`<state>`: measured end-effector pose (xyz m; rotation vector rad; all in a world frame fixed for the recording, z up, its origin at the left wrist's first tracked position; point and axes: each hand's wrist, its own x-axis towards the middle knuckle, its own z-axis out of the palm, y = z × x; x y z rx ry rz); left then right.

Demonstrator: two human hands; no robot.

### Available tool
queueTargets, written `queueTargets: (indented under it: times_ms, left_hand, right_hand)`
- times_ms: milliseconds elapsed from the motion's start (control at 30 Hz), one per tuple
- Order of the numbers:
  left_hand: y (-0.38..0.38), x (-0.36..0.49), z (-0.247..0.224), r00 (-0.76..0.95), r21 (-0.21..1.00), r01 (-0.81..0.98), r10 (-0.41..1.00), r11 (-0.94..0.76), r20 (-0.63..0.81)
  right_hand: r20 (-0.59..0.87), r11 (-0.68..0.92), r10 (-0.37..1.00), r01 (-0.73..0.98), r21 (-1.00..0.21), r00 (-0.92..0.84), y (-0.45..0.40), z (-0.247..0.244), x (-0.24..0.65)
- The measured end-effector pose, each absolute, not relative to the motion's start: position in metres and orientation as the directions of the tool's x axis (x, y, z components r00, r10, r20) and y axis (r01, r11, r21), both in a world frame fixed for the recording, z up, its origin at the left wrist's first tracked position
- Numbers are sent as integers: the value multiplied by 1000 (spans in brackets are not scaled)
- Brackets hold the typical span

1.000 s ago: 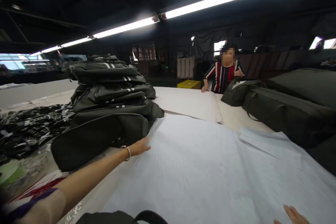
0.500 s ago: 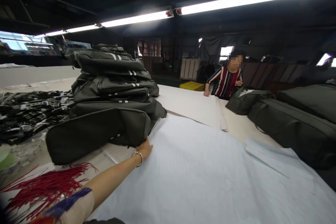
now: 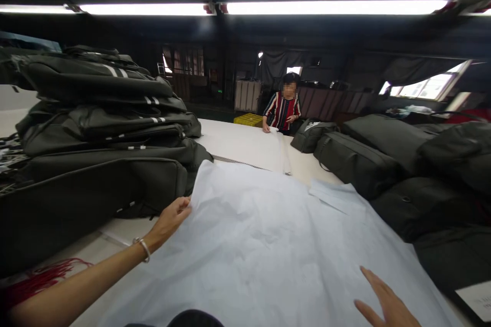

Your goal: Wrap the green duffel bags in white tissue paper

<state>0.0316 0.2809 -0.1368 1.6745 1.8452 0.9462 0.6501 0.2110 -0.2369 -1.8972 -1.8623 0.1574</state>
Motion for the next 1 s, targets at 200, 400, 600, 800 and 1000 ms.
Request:
queueTargets:
  times_ms: [200, 400, 600, 800, 1000]
  left_hand:
    - [210, 13, -94, 181, 935, 350, 983, -51, -14]
    - [247, 33, -62, 133, 994, -41, 987, 98, -92]
    - [319, 62, -33, 110, 959, -275, 993, 73, -44]
    - [273, 39, -4, 306, 984, -156, 951, 90, -39]
    - [218, 27, 8, 444, 992, 33, 888, 119, -121]
  right_hand:
    - [242, 164, 966, 945, -285, -94, 278, -150, 585]
    - [173, 220, 966, 960, -170, -191, 340, -97, 510]
    - [117, 188, 978, 976, -113, -175, 386, -59, 468]
    - [39, 238, 971, 967, -96, -235, 406, -33, 459]
    - [-78, 311, 946, 949, -54, -314, 414, -21, 441]
